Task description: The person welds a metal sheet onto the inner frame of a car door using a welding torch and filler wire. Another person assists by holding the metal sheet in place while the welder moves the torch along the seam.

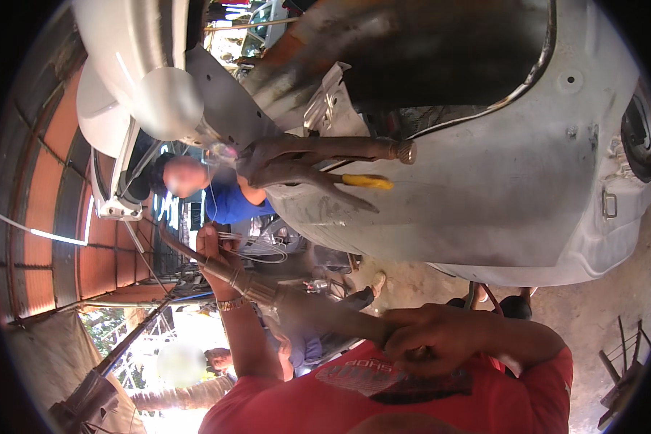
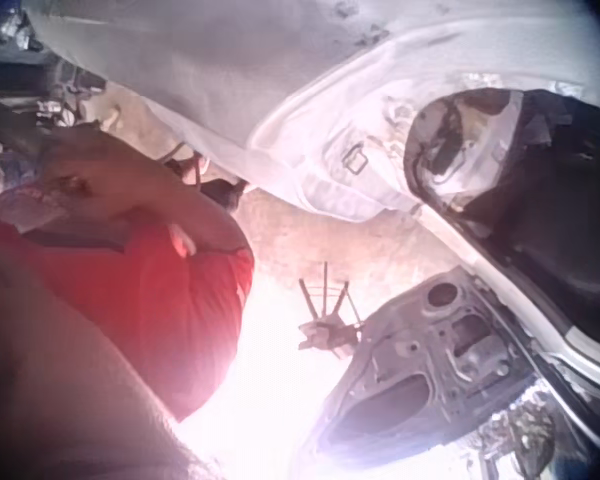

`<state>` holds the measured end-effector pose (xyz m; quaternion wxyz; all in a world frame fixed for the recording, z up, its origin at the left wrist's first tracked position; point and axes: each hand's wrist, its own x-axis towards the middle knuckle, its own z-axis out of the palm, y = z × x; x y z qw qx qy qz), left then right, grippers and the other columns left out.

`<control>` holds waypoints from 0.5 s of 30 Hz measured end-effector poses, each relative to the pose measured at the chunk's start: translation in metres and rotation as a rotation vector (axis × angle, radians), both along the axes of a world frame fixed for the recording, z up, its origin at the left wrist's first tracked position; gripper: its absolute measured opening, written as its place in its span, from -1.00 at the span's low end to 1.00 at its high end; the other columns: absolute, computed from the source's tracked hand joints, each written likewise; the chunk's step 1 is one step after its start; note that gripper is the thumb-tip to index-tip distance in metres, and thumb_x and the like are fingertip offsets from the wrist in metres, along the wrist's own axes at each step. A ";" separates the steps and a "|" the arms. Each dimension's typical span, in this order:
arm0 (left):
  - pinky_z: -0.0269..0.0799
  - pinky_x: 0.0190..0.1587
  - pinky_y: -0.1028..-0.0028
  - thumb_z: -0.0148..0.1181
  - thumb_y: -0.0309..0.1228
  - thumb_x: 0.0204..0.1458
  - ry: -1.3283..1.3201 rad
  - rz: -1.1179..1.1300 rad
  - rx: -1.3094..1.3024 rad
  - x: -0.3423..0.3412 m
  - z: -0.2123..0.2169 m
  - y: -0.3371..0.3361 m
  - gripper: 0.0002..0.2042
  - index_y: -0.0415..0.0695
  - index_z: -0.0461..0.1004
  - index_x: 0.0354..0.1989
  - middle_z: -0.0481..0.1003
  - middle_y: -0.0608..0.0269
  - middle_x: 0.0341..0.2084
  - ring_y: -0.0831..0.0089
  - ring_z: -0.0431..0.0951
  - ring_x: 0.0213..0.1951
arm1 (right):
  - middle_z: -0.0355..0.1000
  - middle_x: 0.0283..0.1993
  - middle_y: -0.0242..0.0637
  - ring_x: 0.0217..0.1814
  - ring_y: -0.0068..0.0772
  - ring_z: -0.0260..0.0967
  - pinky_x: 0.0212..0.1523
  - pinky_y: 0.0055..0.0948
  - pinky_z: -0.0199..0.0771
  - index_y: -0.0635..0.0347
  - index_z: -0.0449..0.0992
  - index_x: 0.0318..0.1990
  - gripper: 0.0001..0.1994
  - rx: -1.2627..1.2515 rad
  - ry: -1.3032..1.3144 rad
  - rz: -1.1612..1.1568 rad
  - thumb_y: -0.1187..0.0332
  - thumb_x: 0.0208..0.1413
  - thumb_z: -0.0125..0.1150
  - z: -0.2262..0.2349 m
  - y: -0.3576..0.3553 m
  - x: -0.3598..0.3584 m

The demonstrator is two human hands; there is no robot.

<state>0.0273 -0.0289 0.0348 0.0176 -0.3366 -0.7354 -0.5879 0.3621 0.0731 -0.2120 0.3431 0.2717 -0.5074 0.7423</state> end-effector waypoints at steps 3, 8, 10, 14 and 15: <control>0.59 -0.31 0.44 0.32 -0.35 0.33 0.012 -0.058 0.038 -0.005 -0.006 0.001 -0.84 -0.17 0.58 -0.08 0.52 0.40 -0.41 0.66 0.39 -0.48 | 0.51 -0.03 -0.18 -0.14 -0.13 0.55 -0.17 -0.21 0.56 0.16 0.53 -0.17 -0.90 -0.010 -0.025 -0.048 0.47 0.22 0.33 0.002 -0.003 0.002; 0.56 -0.30 0.51 0.33 -0.50 0.27 0.039 -0.185 0.041 -0.029 -0.012 -0.008 -0.92 -0.20 0.62 -0.13 0.54 0.42 -0.35 0.70 0.35 -0.47 | 0.51 -0.05 -0.13 -0.19 -0.27 0.54 -0.19 -0.30 0.54 0.15 0.48 -0.25 -0.87 -0.061 -0.113 -0.101 0.53 0.19 0.36 0.018 -0.020 -0.001; 0.60 -0.30 0.50 0.34 -0.53 0.26 0.055 -0.235 0.054 -0.036 -0.014 -0.010 -0.91 -0.21 0.65 -0.11 0.56 0.42 -0.34 0.72 0.37 -0.47 | 0.50 -0.06 -0.09 -0.19 -0.32 0.52 -0.20 -0.32 0.53 0.15 0.45 -0.28 -0.84 -0.113 -0.112 -0.121 0.56 0.18 0.36 0.023 -0.029 -0.008; 0.66 -0.30 0.48 0.37 -0.52 0.25 0.063 -0.318 0.093 -0.033 -0.023 0.003 -0.87 -0.22 0.67 -0.07 0.59 0.38 -0.36 0.73 0.44 -0.47 | 0.48 -0.02 0.18 -0.32 -0.47 0.53 -0.30 -0.27 0.63 0.12 0.34 -0.25 -0.76 -0.160 -0.126 -0.125 0.58 0.19 0.36 0.019 -0.040 -0.017; 0.66 -0.30 0.48 0.38 -0.51 0.25 0.077 -0.345 0.099 -0.046 -0.009 0.000 -0.87 -0.23 0.67 -0.08 0.59 0.39 -0.38 0.73 0.44 -0.47 | 0.45 -0.01 0.25 -0.35 -0.48 0.53 -0.33 -0.30 0.63 0.12 0.33 -0.22 -0.75 -0.210 -0.150 -0.129 0.57 0.20 0.36 0.035 -0.059 -0.034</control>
